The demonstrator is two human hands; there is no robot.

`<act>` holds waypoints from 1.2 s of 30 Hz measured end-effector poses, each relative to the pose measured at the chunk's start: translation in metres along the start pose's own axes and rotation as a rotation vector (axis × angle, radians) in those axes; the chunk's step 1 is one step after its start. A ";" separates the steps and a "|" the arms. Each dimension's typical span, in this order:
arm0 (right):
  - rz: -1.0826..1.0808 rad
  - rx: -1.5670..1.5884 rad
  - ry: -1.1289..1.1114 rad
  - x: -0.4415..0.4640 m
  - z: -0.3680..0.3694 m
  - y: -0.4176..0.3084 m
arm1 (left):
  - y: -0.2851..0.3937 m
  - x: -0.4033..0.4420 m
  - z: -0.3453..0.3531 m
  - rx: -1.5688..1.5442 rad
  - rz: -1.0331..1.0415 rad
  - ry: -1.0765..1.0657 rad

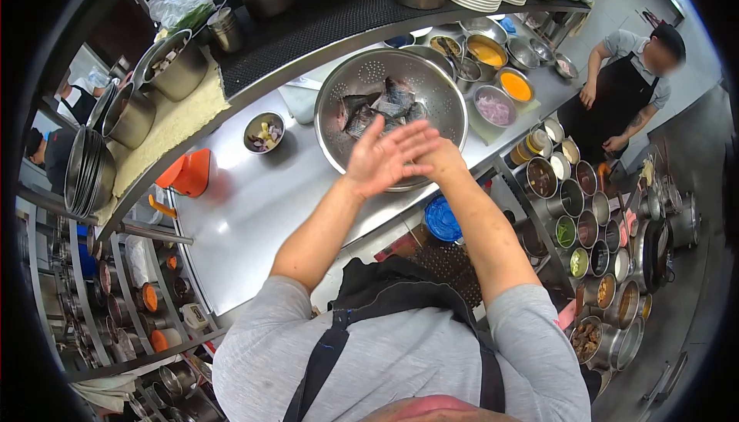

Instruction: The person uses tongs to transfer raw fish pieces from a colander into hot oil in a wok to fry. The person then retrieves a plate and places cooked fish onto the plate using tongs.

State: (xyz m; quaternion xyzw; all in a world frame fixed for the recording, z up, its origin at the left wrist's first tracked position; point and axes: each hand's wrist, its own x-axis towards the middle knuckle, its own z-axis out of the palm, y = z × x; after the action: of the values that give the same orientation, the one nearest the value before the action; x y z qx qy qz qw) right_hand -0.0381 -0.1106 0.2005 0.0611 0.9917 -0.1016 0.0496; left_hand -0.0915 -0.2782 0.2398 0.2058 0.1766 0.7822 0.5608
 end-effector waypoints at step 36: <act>0.114 0.367 0.329 -0.079 0.029 0.023 | -0.011 0.014 0.016 0.166 0.153 -0.080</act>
State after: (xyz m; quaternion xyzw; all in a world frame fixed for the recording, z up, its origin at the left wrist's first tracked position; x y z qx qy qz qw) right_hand 0.0457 -0.1027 0.1769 0.1407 0.9464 -0.2654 -0.1187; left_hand -0.0780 -0.2612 0.2493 0.2956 0.2019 0.7965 0.4873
